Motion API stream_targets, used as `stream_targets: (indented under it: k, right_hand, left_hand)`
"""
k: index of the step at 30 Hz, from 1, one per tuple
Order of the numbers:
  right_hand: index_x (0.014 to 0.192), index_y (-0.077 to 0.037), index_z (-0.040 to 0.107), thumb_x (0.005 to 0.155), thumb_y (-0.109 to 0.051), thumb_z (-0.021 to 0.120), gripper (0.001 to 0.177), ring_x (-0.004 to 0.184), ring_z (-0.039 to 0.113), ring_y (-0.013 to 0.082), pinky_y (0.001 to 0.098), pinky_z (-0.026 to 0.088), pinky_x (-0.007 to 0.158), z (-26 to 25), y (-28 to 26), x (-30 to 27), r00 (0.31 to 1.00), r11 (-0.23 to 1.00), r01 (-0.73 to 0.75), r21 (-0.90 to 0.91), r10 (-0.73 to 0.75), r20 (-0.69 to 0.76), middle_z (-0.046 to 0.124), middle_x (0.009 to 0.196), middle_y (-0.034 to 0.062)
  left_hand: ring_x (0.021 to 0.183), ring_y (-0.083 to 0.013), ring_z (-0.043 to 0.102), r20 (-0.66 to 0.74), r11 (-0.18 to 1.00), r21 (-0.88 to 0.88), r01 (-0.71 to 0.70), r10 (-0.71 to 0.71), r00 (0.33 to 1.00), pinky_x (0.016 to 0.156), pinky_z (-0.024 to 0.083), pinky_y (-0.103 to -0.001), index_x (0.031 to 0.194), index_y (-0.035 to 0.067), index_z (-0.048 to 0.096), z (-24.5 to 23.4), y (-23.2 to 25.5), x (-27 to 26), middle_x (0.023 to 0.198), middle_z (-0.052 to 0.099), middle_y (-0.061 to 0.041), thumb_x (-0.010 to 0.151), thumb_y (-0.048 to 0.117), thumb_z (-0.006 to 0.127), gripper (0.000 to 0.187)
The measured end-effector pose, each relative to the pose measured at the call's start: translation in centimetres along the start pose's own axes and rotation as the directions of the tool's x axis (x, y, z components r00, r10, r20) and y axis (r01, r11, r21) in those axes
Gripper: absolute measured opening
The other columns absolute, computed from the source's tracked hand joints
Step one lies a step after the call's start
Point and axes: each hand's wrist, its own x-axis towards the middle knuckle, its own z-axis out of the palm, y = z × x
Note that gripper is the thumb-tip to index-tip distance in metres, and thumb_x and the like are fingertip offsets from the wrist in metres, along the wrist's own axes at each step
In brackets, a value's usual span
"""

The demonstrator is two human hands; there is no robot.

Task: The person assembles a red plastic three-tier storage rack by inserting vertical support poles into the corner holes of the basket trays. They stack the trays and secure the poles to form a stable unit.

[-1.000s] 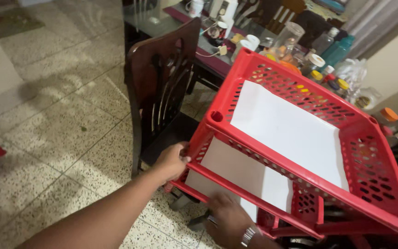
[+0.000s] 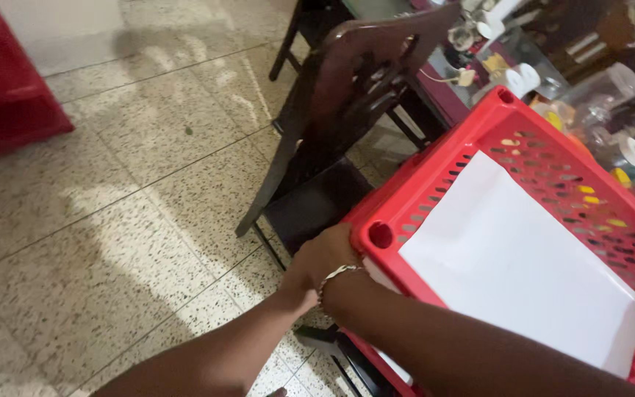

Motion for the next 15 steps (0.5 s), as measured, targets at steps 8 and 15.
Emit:
stream_targets:
  k: [8, 15]
  right_hand:
    - [0.105, -0.016, 0.079, 0.091, -0.024, 0.069, 0.019, 0.101, 0.073, 0.0325, 0.0532, 0.053, 0.08, 4.1, 7.5, -1.4, 0.992, 0.982, -0.107, -0.154, 0.095, -0.081, 0.078, 0.106, 0.01]
    - [0.107, -0.013, 0.077, 0.091, -0.024, 0.069, 0.021, 0.102, 0.072, 0.0346, 0.0573, 0.055, 0.08, 3.5, 6.8, -1.9, 0.993, 0.978, -0.108, -0.18, 0.1, -0.055, 0.076, 0.109, 0.0108]
  left_hand:
    - [0.085, -0.0162, 0.071, 0.075, 1.0, -0.011, -0.007, 0.007, 0.997, 0.074, 0.057, -0.032, 0.102, 0.002, 0.07, 6.7, -1.7, 5.6, 0.092, 0.075, -0.01, 0.099, 0.024, 0.056, 0.027]
    - [0.101, -0.0224, 0.071, 0.065, 0.943, -0.291, -0.164, 0.19, 0.98, 0.085, 0.056, -0.036, 0.107, 0.004, 0.073, 5.4, -0.4, 4.9, 0.108, 0.075, -0.016, 0.095, 0.029, 0.061, 0.03]
